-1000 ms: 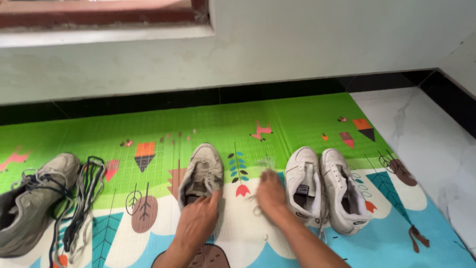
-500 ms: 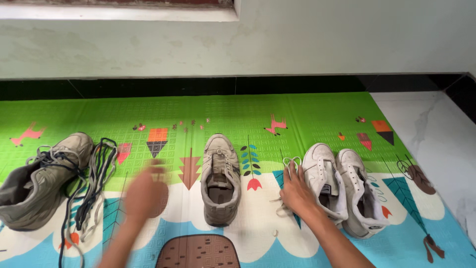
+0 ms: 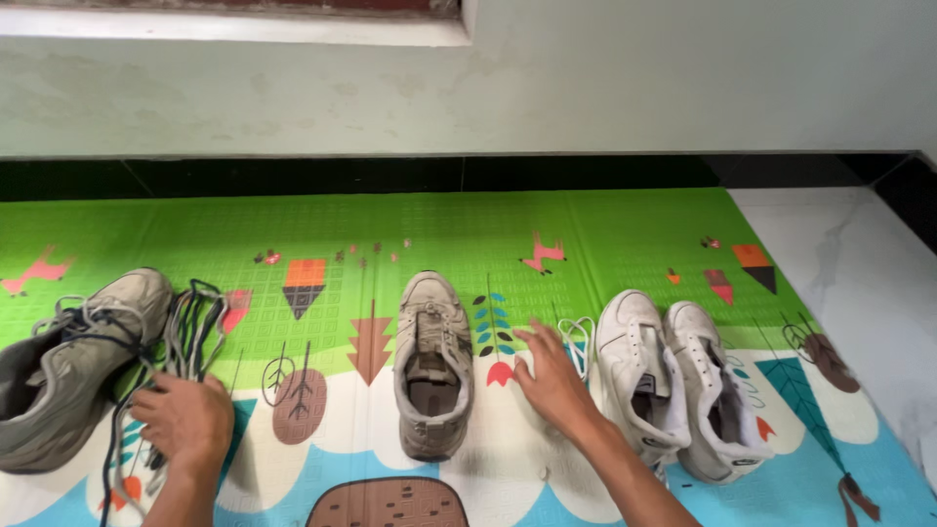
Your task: The person sits on a floor mat and unlaces a white sneaker, then relaces it. They repeat the process with a second white sneaker, threading the laces through the eyelets and tying them. The person handles multiple pairs of shoes on the mat during the task.
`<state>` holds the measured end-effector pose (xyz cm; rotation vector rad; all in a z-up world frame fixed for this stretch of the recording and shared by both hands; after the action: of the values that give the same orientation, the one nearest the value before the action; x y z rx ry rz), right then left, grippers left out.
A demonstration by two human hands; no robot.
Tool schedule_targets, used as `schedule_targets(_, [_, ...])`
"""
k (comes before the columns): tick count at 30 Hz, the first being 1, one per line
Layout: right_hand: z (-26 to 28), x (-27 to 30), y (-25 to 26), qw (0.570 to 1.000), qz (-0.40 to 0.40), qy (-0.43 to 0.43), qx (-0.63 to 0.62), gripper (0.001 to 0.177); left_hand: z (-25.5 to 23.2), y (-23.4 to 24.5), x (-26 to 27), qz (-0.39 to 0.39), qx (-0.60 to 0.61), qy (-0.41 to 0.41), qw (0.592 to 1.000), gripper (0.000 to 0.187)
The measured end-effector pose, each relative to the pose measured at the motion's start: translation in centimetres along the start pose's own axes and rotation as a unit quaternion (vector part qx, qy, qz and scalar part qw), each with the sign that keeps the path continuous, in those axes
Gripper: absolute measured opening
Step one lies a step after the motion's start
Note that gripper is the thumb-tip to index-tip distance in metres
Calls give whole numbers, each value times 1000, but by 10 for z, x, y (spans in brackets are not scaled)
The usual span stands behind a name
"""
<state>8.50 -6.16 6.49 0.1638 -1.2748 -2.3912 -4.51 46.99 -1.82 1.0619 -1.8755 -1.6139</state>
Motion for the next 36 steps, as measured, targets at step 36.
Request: schedule_targets(36, [64, 83, -18, 991, -36, 126, -35, 42, -264, 19, 212, 219, 34, -369, 903, 62])
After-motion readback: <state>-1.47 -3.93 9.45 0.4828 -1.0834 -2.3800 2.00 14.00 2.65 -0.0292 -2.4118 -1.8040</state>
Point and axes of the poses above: each hand's wrist, its own x-axis away from the middle knuckle, its own y-axis out of the back of the hand, z = x × y, the point moved 7 cm from there along -x, towards the middle knuckle, and after that the axes turned 11 degrees about z, right-handed, at the moved point
